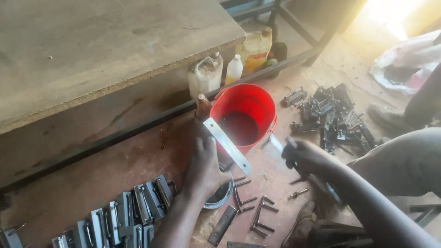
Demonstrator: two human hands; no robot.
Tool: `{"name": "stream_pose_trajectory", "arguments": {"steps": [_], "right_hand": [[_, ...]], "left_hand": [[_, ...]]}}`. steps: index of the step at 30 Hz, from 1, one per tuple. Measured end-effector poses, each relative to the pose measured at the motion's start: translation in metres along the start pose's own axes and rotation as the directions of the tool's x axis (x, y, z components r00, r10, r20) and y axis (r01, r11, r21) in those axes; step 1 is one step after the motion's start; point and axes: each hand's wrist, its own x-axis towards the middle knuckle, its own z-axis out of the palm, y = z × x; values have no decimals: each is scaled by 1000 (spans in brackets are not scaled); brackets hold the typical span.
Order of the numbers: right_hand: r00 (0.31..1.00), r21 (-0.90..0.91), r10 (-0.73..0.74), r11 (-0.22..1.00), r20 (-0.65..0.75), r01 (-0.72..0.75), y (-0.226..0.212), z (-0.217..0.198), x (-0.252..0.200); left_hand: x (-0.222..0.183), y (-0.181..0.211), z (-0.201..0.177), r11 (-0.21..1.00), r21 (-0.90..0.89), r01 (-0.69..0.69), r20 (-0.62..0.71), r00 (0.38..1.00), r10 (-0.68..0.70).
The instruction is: Painting metal brackets using a brush and black paint in a workshop environment.
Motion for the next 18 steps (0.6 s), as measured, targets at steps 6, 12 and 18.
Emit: {"name": "stream_pose_trajectory", "arguments": {"steps": [6, 12, 18], "right_hand": [[814, 147, -579, 810, 45, 567, -21, 38, -38], [765, 59, -618, 783, 182, 619, -24, 53, -9], [891, -161, -423, 880, 163, 447, -46, 71, -55]], "left_hand": [[1, 5, -1, 993, 102, -55, 34, 998, 52], [11, 4, 8, 985, 163, -59, 83, 995, 46], [14, 8, 11, 992, 123, -19, 143, 990, 2]]}}
